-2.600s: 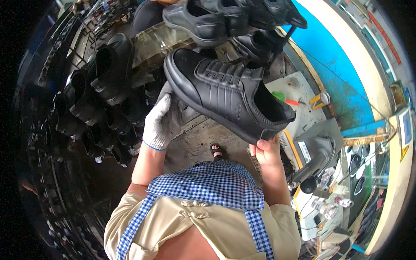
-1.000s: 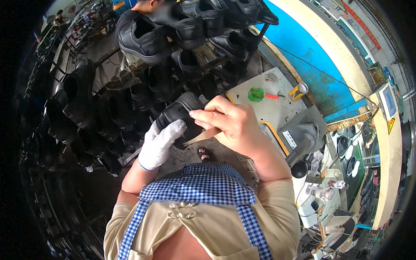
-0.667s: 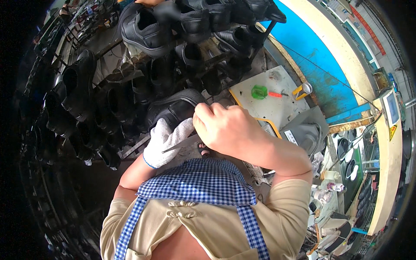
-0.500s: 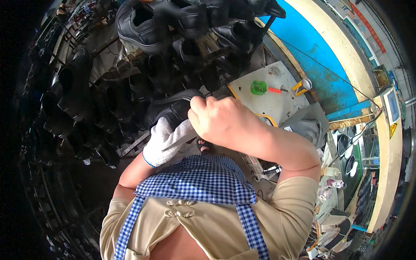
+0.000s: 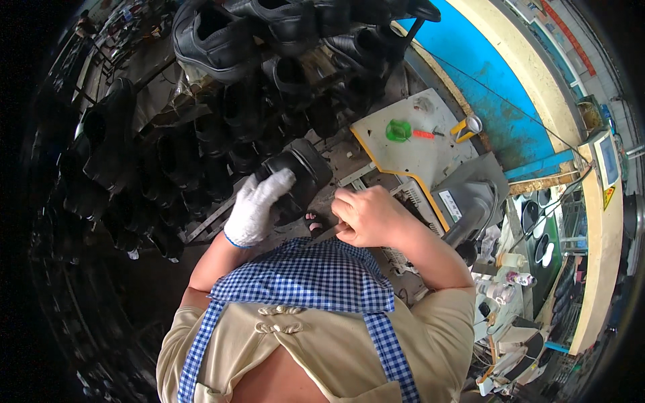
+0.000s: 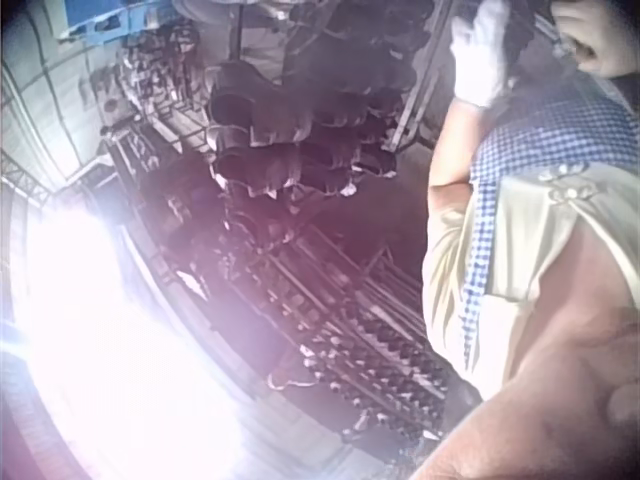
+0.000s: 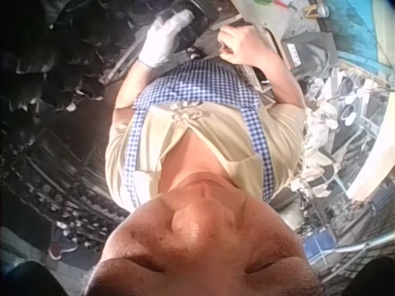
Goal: The person uses a small metal tool to scrape and clean the seams and surfaces of black shoes. They handle the shoes one at a time, picking them from a rack, performing the cleaning action, and placing them back. The task is repetitive and focuses on detailed surface maintenance.
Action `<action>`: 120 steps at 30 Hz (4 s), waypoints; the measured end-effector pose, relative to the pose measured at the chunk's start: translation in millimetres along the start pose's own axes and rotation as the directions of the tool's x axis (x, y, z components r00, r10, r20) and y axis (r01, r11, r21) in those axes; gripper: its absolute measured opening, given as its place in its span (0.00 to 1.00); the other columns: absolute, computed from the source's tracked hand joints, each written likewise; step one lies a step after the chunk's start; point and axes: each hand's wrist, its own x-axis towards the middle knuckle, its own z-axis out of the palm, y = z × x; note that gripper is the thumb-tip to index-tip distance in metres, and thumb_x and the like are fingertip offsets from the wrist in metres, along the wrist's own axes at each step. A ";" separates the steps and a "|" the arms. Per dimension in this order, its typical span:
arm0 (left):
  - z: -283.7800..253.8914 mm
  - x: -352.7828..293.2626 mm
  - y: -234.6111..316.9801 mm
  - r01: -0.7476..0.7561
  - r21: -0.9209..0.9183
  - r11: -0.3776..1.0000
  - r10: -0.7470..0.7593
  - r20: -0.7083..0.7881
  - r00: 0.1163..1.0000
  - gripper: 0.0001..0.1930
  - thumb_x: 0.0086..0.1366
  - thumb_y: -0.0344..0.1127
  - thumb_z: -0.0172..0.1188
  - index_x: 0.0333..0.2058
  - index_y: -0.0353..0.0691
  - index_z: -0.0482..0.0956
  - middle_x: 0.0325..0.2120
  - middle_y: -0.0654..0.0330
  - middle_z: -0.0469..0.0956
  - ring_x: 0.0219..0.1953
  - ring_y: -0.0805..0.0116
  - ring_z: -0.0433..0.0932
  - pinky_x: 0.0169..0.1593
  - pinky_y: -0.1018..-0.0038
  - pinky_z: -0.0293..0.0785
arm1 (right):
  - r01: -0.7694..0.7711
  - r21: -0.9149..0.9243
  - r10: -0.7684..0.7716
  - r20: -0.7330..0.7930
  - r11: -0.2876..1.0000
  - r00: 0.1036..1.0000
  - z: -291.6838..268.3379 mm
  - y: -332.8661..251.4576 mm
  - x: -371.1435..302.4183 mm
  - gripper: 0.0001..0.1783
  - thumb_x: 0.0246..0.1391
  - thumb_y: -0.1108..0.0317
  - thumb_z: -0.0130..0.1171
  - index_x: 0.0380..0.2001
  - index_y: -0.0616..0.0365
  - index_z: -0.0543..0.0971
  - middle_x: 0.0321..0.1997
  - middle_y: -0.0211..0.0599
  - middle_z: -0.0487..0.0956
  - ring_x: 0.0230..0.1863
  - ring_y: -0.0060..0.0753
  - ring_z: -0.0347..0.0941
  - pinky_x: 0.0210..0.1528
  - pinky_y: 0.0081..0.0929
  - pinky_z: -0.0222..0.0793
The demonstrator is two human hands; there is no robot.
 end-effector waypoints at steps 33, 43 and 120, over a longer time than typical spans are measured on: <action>-15.9 8.5 43.0 -0.606 0.292 0.740 0.583 0.170 0.794 0.35 0.52 0.33 0.73 0.59 0.34 0.71 0.52 0.55 0.75 0.55 0.66 0.74 0.61 0.69 0.68 | -0.174 0.830 0.674 -0.288 0.530 0.680 41.9 44.8 -14.7 0.07 0.57 0.78 0.63 0.39 0.66 0.81 0.28 0.27 0.80 0.25 0.12 0.68 0.25 0.14 0.63; -3.7 -2.1 53.3 -0.577 0.483 0.659 0.375 0.455 0.808 0.34 0.52 0.40 0.76 0.55 0.32 0.74 0.47 0.52 0.79 0.50 0.63 0.78 0.56 0.68 0.73 | 0.317 0.005 -0.300 -0.302 0.949 0.905 -89.7 -12.8 57.4 0.21 0.36 0.78 0.72 0.39 0.59 0.83 0.32 0.34 0.80 0.26 0.28 0.78 0.22 0.24 0.72; -40.4 -0.5 21.3 -0.443 0.267 0.856 0.452 0.030 0.891 0.34 0.49 0.35 0.74 0.55 0.34 0.73 0.48 0.55 0.79 0.50 0.65 0.77 0.57 0.68 0.73 | -0.112 0.251 0.197 -0.342 0.961 0.919 -25.1 -24.6 43.9 0.29 0.49 0.81 0.64 0.55 0.42 0.82 0.26 0.32 0.68 0.21 0.27 0.67 0.23 0.26 0.66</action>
